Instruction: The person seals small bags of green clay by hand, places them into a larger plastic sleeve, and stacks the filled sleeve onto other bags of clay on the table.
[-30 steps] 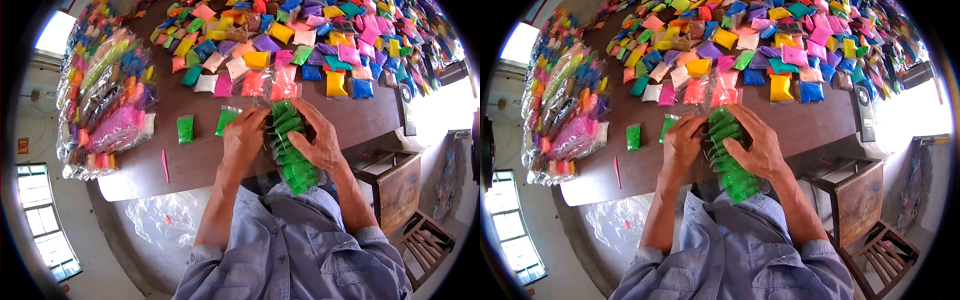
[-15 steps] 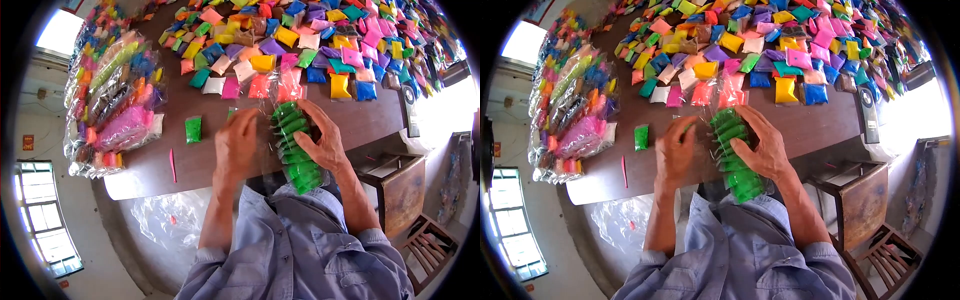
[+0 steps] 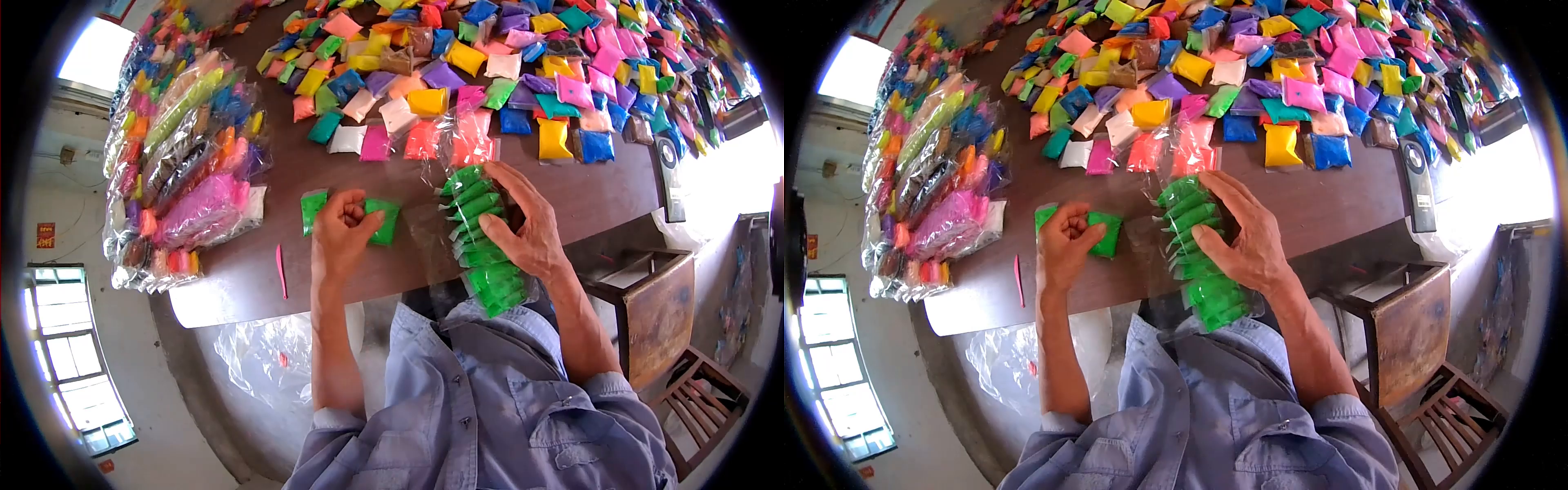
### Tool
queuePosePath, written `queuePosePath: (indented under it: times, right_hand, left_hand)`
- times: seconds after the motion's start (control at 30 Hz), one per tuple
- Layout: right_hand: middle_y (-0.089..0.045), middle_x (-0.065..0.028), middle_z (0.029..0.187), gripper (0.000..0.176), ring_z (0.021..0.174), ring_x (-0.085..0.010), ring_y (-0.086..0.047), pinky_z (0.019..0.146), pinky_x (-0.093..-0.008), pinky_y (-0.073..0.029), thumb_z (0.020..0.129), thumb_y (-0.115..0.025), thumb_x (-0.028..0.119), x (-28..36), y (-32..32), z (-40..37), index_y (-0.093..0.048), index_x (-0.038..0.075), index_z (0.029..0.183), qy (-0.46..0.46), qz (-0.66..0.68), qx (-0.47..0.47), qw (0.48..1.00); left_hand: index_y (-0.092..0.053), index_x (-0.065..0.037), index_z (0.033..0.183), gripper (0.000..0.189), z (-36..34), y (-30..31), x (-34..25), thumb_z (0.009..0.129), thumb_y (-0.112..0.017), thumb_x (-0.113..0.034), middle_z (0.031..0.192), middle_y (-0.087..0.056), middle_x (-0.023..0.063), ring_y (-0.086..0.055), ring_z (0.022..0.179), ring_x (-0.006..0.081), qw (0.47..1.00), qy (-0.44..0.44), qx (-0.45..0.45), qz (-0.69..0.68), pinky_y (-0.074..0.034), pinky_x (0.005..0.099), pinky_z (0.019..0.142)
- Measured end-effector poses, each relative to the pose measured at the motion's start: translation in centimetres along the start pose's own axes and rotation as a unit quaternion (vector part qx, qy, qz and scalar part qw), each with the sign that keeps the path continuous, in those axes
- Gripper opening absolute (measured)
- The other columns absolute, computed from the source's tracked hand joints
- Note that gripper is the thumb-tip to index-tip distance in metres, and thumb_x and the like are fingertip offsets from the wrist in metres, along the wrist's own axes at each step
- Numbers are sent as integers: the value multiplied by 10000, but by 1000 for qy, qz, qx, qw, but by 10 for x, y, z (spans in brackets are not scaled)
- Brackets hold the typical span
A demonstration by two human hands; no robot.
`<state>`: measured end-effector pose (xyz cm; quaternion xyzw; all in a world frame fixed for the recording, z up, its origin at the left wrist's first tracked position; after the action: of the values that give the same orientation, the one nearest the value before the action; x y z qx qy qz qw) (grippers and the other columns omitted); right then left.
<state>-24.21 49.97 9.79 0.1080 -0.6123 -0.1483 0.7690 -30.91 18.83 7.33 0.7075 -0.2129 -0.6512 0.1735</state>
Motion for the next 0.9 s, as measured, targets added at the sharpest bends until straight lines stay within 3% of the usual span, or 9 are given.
queuePosePath:
  times: [0.07,0.2,0.27,0.5,0.7,0.8,0.9]
  right_hand:
    - [-587,-228,1555,686,1435,-378,-588,1187,-430,-469,876,-767,162,0,-1,0,-591,41,1527,6,9,0,1000]
    - [-585,-224,1558,690,1437,-371,-586,1188,-428,-468,874,-764,158,-1,-2,0,-588,42,1531,3,8,4,1000]
    - [-578,-220,1565,694,1439,-363,-584,1191,-424,-464,875,-761,157,-1,-2,1,-584,43,1536,-3,15,3,1000]
    - [-557,-217,1589,707,1449,-368,-575,1200,-419,-455,876,-755,159,1,-1,1,-571,45,1550,-4,10,4,1000]
    - [-560,-231,1589,717,1471,-385,-557,1205,-424,-452,865,-749,152,4,-1,3,-571,54,1552,1,-8,9,1000]
    - [-575,-240,1569,714,1472,-391,-556,1204,-431,-455,856,-747,146,7,-12,5,-579,58,1544,-3,32,40,999]
    - [-581,-252,1555,716,1468,-406,-553,1206,-440,-456,847,-746,149,15,-32,9,-582,60,1538,8,42,81,996]
  left_hand:
    - [-720,18,1146,321,-5,2,13,887,-865,-105,860,-643,-21,-586,790,48,996,16,19,-82,-486,234,673]
    - [-686,-10,1156,280,-17,20,-14,932,-837,-86,851,-671,15,-591,675,80,995,63,-4,-75,-492,247,594]
    - [-682,-17,1122,241,-15,18,-32,946,-826,-98,829,-680,30,-582,630,75,985,48,-12,-167,-466,242,548]
    - [-695,-7,1108,151,4,-45,-46,985,-767,-56,843,-734,53,-649,643,79,975,-7,22,-220,-505,243,528]
    - [-709,2,1181,191,2,-66,-51,996,-737,-38,982,-772,69,-694,712,89,967,-15,60,-246,-519,243,546]
    - [-723,-13,1211,217,-12,-55,-47,994,-714,-15,1032,-789,70,-703,718,88,989,20,39,-139,-515,252,553]
    - [-727,-16,1225,239,-23,-33,-38,991,-688,8,1070,-798,78,-722,735,100,997,-3,10,-75,-532,276,571]
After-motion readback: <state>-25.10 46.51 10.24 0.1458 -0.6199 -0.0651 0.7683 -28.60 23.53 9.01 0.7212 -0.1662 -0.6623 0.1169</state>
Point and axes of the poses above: each hand's wrist, its own z-axis towards the middle knuckle, its own y-axis out of the back of the hand, x = y × z, the point moved 9 cm from there along z, towards the middle knuckle
